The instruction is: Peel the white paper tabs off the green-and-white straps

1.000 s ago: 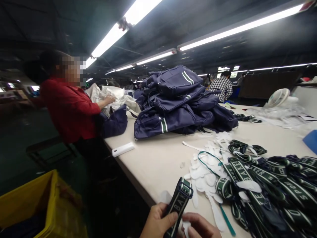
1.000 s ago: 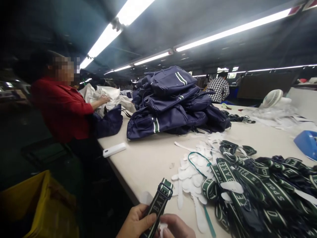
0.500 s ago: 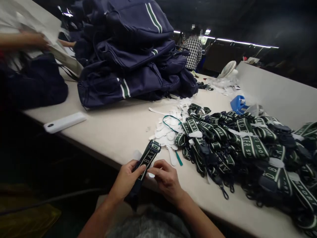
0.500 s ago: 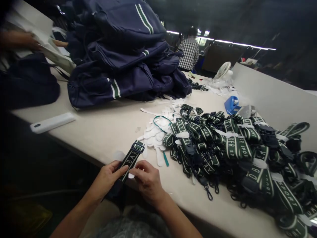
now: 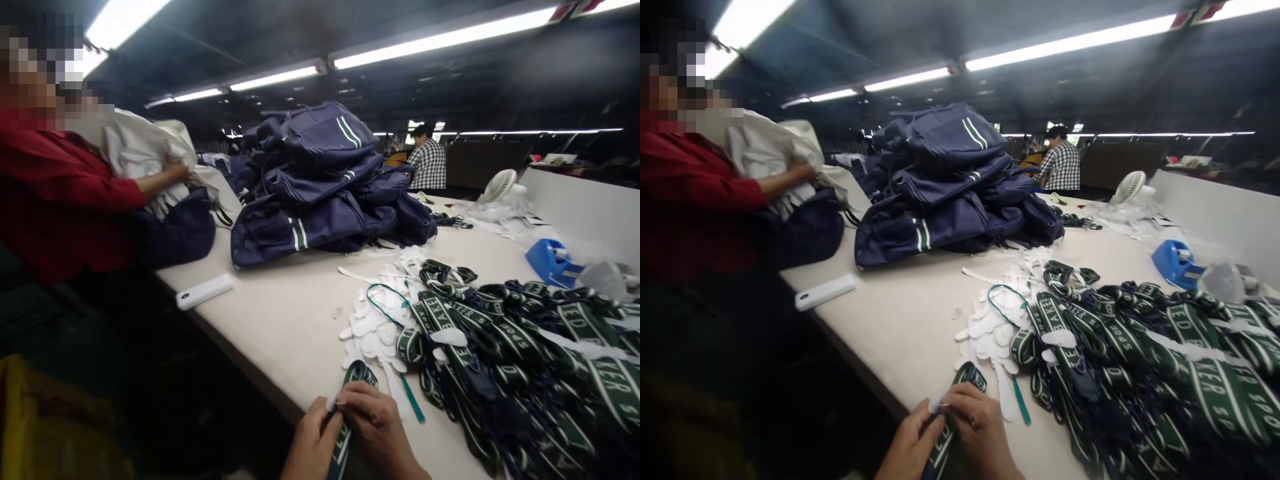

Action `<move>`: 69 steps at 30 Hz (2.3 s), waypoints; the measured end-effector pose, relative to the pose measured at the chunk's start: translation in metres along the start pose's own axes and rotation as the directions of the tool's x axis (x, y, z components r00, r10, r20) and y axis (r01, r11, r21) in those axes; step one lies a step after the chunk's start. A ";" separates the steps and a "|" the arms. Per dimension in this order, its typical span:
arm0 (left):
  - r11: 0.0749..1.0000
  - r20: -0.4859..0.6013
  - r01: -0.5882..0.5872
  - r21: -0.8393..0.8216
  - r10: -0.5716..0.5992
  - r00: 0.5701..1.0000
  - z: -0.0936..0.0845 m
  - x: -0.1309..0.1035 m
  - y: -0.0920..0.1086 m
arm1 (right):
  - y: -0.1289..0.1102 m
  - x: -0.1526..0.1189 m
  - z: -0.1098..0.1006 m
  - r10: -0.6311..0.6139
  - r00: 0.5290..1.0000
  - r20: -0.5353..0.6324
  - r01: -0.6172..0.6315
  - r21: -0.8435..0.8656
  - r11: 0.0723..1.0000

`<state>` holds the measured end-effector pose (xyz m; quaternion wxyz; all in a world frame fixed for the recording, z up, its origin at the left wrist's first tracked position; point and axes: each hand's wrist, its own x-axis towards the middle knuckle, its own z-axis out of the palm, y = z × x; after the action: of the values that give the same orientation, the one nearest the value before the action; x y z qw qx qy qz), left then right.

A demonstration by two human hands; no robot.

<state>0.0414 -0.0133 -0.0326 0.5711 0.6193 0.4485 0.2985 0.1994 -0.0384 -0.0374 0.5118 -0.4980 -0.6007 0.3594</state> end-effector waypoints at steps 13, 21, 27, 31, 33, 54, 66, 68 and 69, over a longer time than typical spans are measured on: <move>0.995 0.072 -0.078 0.061 0.073 0.995 0.003 0.031 0.026 | 0.016 0.008 -0.005 0.117 0.990 -0.076 -0.115 0.038 0.993; 0.994 -0.121 -0.099 0.035 0.102 0.987 0.005 0.025 0.013 | 0.004 0.018 0.005 0.184 0.961 -0.206 -0.164 0.107 0.981; 0.996 -0.275 -0.072 0.054 0.084 0.958 0.011 0.026 0.012 | 0.001 0.018 0.003 0.154 0.967 -0.201 -0.161 -0.019 0.987; 1.000 -0.358 -0.003 0.015 0.008 0.934 0.015 0.032 0.004 | 0.007 0.021 -0.003 0.181 0.975 -0.133 -0.182 0.000 0.983; 0.999 -0.359 0.036 -0.025 -0.042 0.932 0.015 0.034 0.001 | 0.010 0.022 -0.004 0.214 0.970 -0.118 -0.210 0.044 0.977; 0.662 -0.292 -0.479 0.577 0.715 0.635 0.016 0.045 -0.031 | 0.027 0.025 0.031 0.241 0.901 -0.361 -0.383 -0.400 0.833; 0.875 -0.320 -0.362 0.322 0.460 0.828 0.005 0.040 -0.018 | 0.032 0.019 0.018 0.121 0.969 -0.214 -0.162 -0.185 0.969; 0.880 -0.299 -0.382 0.282 0.459 0.836 0.004 0.040 -0.022 | 0.033 0.018 0.018 0.129 0.963 -0.235 -0.169 -0.160 0.972; 0.876 -0.285 -0.397 0.274 0.468 0.836 0.004 0.039 -0.023 | 0.033 0.018 0.018 0.141 0.959 -0.245 -0.179 -0.142 0.973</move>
<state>0.0563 0.0191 -0.0616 0.3351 0.6983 0.4166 0.4760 0.1893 -0.0116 -0.0674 0.5057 -0.6241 -0.5212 0.2884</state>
